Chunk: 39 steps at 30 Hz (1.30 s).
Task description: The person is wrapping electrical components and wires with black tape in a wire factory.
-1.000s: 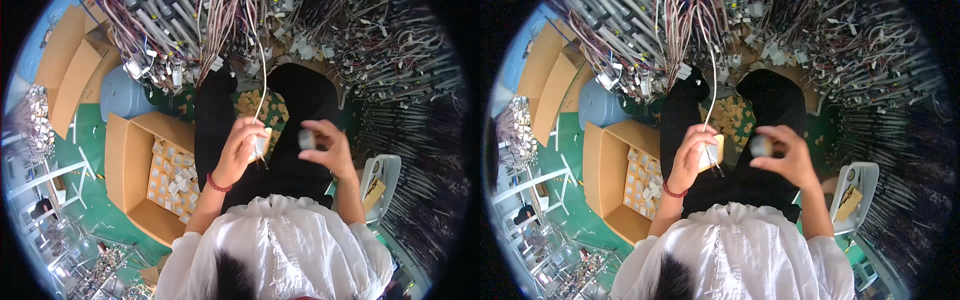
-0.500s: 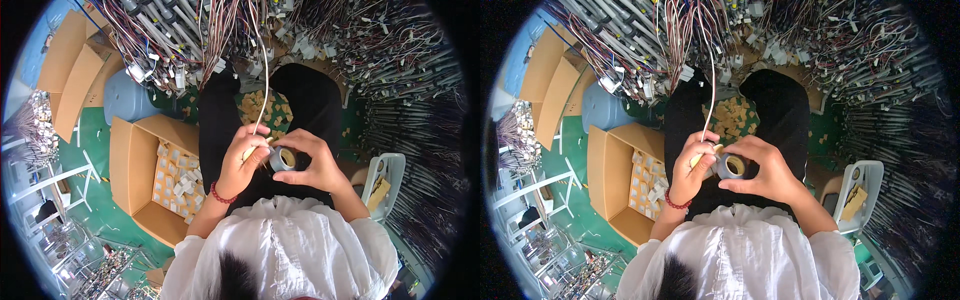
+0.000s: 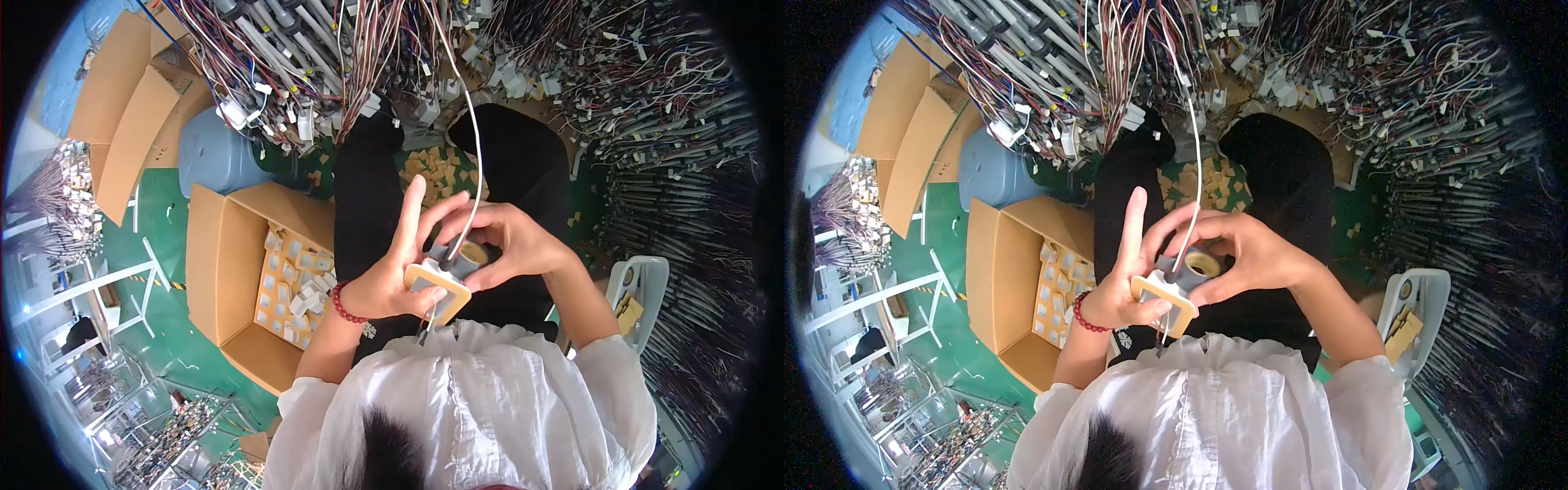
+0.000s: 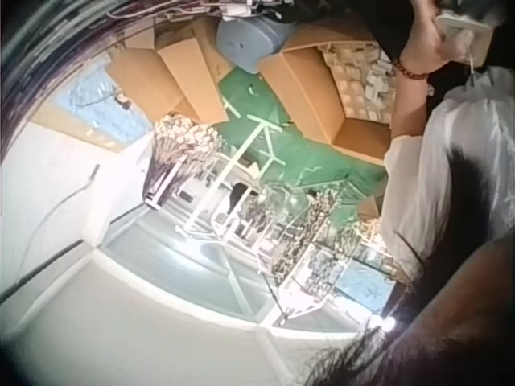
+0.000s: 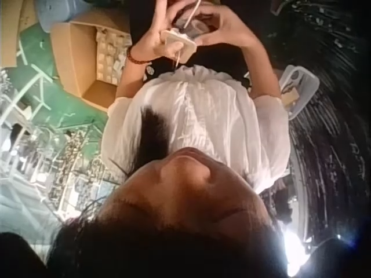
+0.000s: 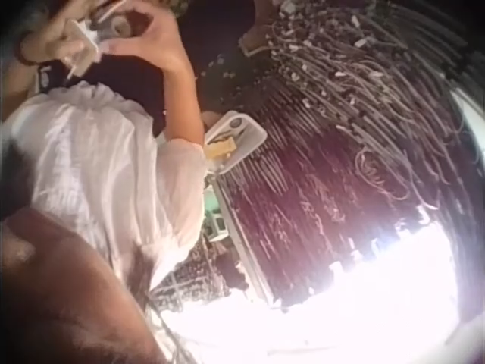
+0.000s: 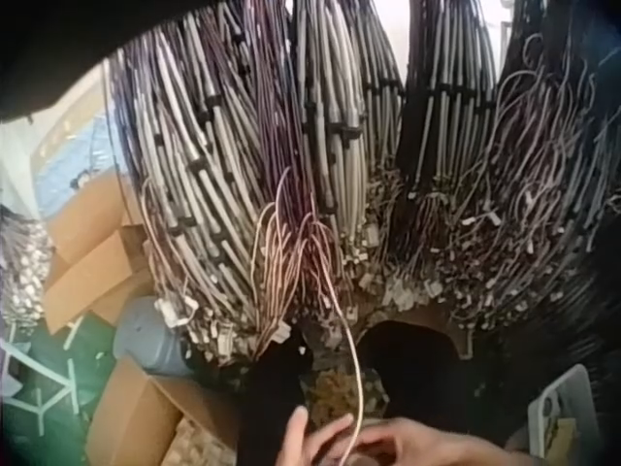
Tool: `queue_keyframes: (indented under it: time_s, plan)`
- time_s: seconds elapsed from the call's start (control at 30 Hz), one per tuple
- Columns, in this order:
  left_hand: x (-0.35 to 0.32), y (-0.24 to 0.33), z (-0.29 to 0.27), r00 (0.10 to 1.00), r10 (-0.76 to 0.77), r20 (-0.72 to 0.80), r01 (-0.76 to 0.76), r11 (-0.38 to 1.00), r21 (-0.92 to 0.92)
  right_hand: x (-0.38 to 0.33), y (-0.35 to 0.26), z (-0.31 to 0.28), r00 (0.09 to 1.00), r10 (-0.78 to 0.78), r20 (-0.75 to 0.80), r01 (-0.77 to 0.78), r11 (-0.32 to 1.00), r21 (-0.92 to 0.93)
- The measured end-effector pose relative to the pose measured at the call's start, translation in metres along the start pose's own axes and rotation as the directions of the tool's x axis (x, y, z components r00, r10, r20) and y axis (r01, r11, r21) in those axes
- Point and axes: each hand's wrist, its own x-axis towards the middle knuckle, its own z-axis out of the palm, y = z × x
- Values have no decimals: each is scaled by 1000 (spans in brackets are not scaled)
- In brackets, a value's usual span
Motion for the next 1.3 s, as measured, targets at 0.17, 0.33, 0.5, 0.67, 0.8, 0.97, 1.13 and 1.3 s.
queue_keyframes:
  time_s: [0.17,0.33,0.5,0.67,0.8,0.97,1.13,1.3]
  plan:
    - [1,0,-4,999,-8,37,7,1000,19,3,-13,-1,993,-48,106,53,998,-42]
    - [0,8,-9,994,-90,58,88,996,23,3,-24,-6,964,-105,244,195,905,-379]
    - [3,-2,-12,996,-50,80,56,996,-74,4,-24,-1,940,-117,321,227,915,-333]
    - [1,-4,-17,995,60,84,-76,975,209,-2,-12,-2,981,-31,191,42,997,-57]
    - [-11,5,-2,985,129,-118,-47,847,529,-8,-12,1,997,-67,42,71,994,-86]
    - [-20,9,2,973,211,-96,-116,802,586,-14,-25,4,999,18,-39,-23,991,-131]
    - [-25,12,-1,976,91,-196,13,881,473,-19,-46,-4,959,-71,275,196,867,-458]
    - [-15,5,6,934,274,-229,-80,785,615,-21,-38,-3,959,80,270,-80,997,-9]
